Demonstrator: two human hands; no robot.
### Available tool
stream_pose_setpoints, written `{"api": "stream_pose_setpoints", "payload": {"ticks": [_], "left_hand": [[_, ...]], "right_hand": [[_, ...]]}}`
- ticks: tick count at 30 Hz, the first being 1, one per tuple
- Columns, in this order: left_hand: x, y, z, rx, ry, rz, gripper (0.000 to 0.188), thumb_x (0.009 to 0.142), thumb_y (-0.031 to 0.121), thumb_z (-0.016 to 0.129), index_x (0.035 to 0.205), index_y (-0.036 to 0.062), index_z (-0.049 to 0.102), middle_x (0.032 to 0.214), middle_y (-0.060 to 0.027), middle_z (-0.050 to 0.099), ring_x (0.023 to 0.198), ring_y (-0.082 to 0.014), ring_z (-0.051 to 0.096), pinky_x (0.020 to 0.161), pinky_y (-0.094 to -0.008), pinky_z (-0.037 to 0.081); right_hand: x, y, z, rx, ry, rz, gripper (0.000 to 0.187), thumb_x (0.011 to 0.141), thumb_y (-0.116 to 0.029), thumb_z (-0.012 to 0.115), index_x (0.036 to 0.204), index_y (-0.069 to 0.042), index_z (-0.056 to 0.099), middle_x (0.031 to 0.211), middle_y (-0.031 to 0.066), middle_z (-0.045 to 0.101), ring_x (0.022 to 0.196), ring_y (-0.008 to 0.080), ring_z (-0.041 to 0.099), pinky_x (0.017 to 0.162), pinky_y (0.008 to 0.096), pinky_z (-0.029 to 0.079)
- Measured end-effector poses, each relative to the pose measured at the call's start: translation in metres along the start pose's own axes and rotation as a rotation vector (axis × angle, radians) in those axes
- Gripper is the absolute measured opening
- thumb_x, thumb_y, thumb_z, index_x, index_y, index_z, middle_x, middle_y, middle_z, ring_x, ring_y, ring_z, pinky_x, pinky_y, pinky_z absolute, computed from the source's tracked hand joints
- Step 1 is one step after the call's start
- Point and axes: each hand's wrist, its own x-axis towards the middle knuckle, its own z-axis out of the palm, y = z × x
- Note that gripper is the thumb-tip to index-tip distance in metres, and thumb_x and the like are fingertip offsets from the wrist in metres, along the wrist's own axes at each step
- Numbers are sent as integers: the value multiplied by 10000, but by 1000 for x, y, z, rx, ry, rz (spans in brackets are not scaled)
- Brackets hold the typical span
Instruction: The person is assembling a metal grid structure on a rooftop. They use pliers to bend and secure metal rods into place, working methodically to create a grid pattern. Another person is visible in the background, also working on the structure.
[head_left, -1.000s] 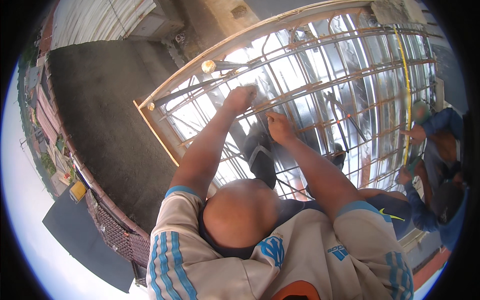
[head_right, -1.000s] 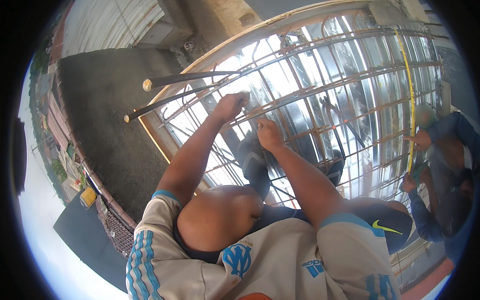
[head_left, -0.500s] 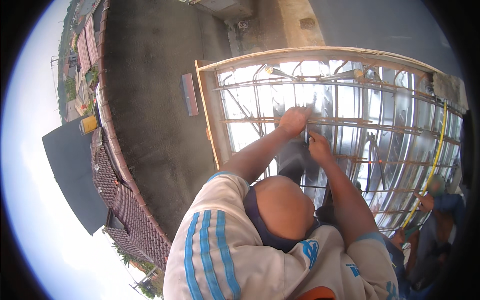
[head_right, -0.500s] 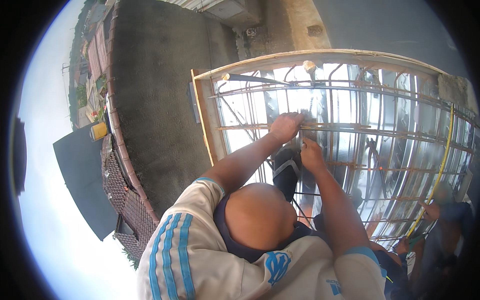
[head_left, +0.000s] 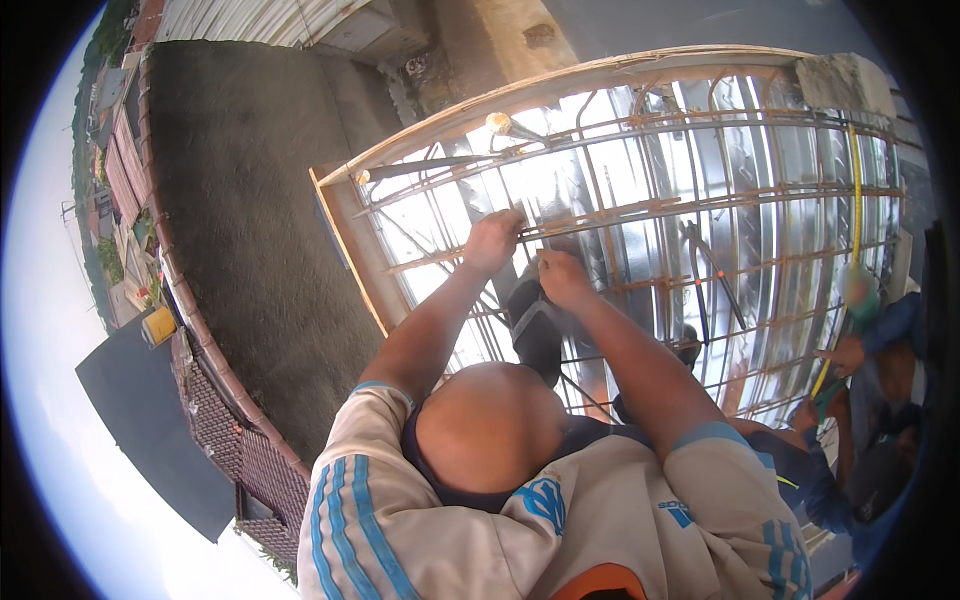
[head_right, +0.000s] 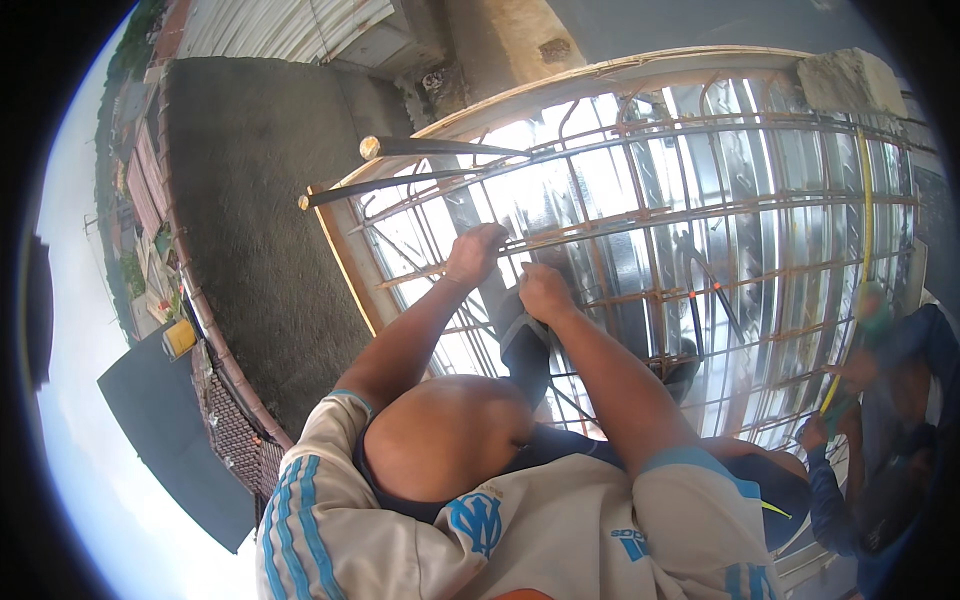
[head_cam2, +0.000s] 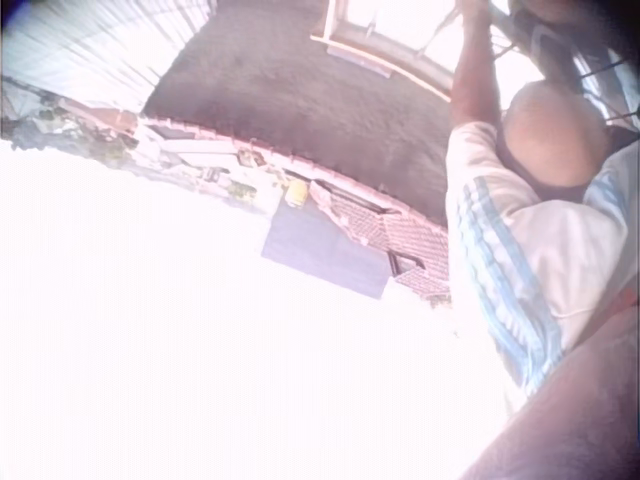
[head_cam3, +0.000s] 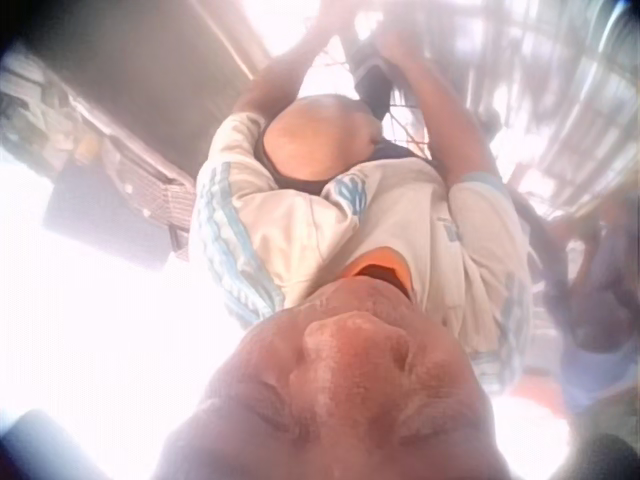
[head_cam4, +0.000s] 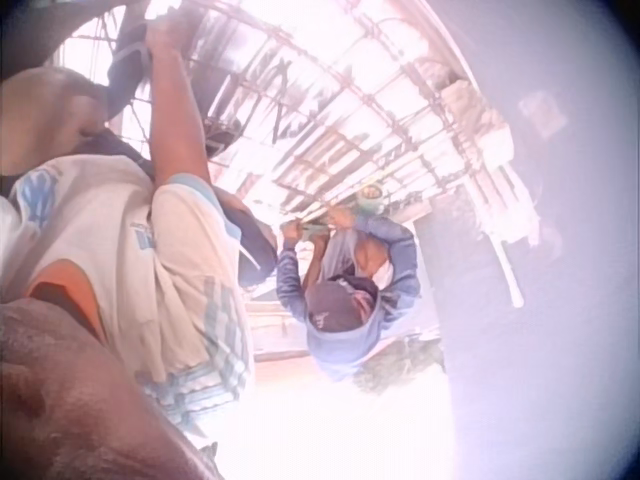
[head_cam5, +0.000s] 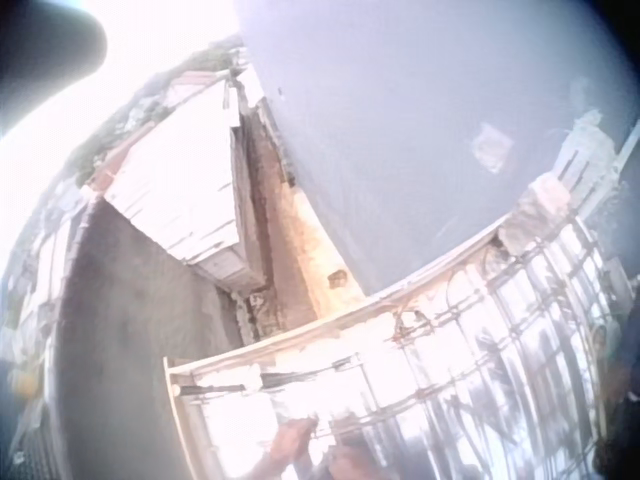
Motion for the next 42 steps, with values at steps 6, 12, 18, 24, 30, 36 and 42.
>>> {"api": "stream_pose_setpoints", "payload": {"ticks": [6,12,18,24,30,36,42], "left_hand": [[18,8,11,104,-54,-4,108,865,145,538,928,99,613,835,-136,643,786,-352,629,684,-448,506],[50,32,26,88,-184,80,141,899,192,510,948,99,604,840,-160,645,798,-368,628,690,-459,501],[70,50,46,-137,-48,143,150,893,182,530,940,63,608,849,-177,648,799,-378,628,712,-439,502],[54,36,28,-206,-145,-86,168,897,181,518,936,42,605,858,-218,645,840,-402,617,740,-471,474],[41,27,19,-291,-112,-157,161,881,169,531,909,34,613,863,-214,648,833,-388,625,741,-438,481],[32,21,21,-295,-61,-122,138,853,142,543,904,33,611,859,-192,640,828,-379,615,743,-436,479],[30,23,15,-239,-131,5,171,858,121,587,973,14,654,925,-169,652,877,-338,635,790,-384,491]], "right_hand": [[3,20,-8,-27,42,-6,284,897,-131,471,1100,-23,639,1102,209,631,1029,378,590,907,435,459],[-3,35,-23,-67,186,106,288,899,-122,475,1134,-37,618,1099,212,632,1026,387,590,896,446,463],[-13,33,-39,-66,303,106,303,905,-147,470,1151,-58,621,1084,228,633,997,403,599,884,459,466],[-24,5,-43,-56,118,207,324,909,-174,460,1168,-67,621,1099,223,628,1038,389,588,917,450,449],[-20,13,-9,-7,116,104,320,913,-182,449,1150,-51,619,1104,213,627,1052,382,580,920,453,441],[-13,-14,-21,-51,90,46,247,908,-165,451,992,-24,636,1034,220,631,978,412,581,839,474,462],[-15,-6,-27,16,199,49,215,883,-167,480,920,-30,641,957,215,638,924,422,586,808,471,465]]}}
